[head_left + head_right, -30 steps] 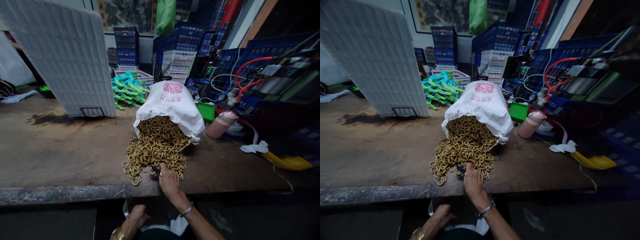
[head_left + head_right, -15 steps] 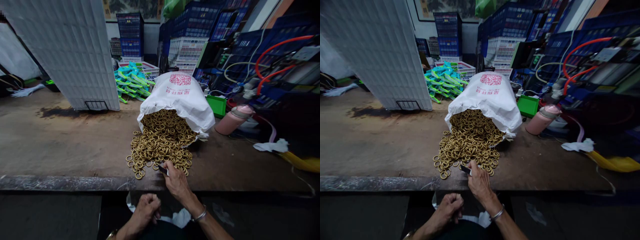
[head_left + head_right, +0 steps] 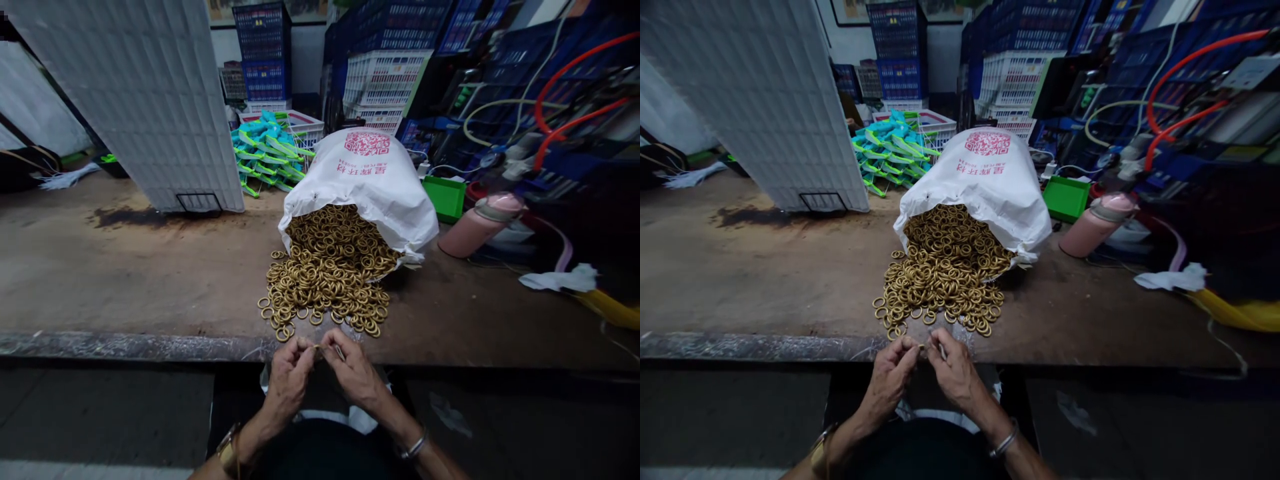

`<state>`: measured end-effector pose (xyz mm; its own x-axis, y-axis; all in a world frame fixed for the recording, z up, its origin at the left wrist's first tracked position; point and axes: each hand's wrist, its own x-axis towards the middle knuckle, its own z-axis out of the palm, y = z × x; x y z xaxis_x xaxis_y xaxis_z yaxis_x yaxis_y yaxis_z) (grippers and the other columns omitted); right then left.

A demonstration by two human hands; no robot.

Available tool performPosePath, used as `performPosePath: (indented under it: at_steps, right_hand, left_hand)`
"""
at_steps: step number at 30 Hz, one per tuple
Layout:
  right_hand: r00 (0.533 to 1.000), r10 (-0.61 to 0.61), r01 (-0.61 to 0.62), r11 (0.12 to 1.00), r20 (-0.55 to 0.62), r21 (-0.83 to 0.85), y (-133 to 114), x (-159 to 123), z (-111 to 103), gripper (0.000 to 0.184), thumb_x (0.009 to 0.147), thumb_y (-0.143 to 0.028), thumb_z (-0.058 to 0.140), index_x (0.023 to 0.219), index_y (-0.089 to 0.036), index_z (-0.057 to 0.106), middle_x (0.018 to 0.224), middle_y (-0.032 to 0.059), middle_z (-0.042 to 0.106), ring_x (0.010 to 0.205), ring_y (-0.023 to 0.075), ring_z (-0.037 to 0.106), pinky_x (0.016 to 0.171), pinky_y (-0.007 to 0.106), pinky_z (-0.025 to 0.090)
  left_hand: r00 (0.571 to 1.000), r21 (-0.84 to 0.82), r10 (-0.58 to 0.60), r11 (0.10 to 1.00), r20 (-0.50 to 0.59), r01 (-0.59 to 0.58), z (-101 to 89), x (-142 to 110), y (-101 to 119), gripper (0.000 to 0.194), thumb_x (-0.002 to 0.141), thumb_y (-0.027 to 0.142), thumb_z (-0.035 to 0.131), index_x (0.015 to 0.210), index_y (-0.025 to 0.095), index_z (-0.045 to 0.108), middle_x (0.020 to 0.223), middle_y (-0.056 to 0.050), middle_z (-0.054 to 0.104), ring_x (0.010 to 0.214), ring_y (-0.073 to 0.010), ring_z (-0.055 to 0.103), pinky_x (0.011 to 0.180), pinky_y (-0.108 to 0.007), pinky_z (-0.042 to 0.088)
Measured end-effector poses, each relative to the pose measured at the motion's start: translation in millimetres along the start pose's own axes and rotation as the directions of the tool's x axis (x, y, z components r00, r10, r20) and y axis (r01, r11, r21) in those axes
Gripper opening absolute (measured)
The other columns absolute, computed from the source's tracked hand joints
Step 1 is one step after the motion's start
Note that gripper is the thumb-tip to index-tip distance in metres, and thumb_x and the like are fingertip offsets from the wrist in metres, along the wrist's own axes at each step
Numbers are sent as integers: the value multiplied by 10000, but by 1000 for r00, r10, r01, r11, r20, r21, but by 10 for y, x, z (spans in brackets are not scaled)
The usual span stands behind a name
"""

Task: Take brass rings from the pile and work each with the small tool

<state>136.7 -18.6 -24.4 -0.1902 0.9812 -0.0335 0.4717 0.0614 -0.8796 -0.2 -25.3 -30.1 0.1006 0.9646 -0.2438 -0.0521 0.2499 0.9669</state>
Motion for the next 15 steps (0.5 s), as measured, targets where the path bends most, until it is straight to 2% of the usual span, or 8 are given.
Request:
performPosePath:
  at_steps: [3,5,10,12,15]
  right_hand:
    - [991,128,-134,980,47,150,53,6,41,251,830,-384,366,699,-187,448,529,-59,414,510,87,400,520,192,342]
    - [982,175,-187,960,77,207,77,13,63,278,825,-393,369,666,-182,453,493,-63,409,483,82,390,512,195,341]
    - [992,128,-124,980,-15,152,53,26,73,241,781,-363,420,627,-180,447,530,-58,416,537,86,395,544,201,339]
    - [994,100,-95,988,-38,118,32,27,68,219,776,-337,425,625,-180,446,551,-58,412,561,88,396,560,200,340]
    - [996,92,-90,988,-12,122,18,26,58,218,791,-316,401,637,-174,460,566,-51,434,564,88,410,555,197,341]
  left_hand:
    - [997,55,83,995,-8,-82,9,-32,18,211,739,329,556,616,160,537,544,30,471,505,-85,405,489,-186,335]
    - [996,62,89,994,10,-90,11,-49,39,221,739,335,557,608,157,549,555,19,496,510,-88,423,493,-187,346]
    - [986,10,-137,991,101,136,-7,-69,81,317,712,474,545,644,167,503,442,65,427,346,-47,324,359,-163,262]
    - [972,-6,-174,984,155,177,-17,-70,73,359,723,506,516,615,166,480,415,69,410,332,-41,315,353,-157,263]
    - [960,-85,-199,972,196,219,-28,-72,37,346,732,497,517,644,165,476,453,66,426,342,-34,310,346,-148,245]
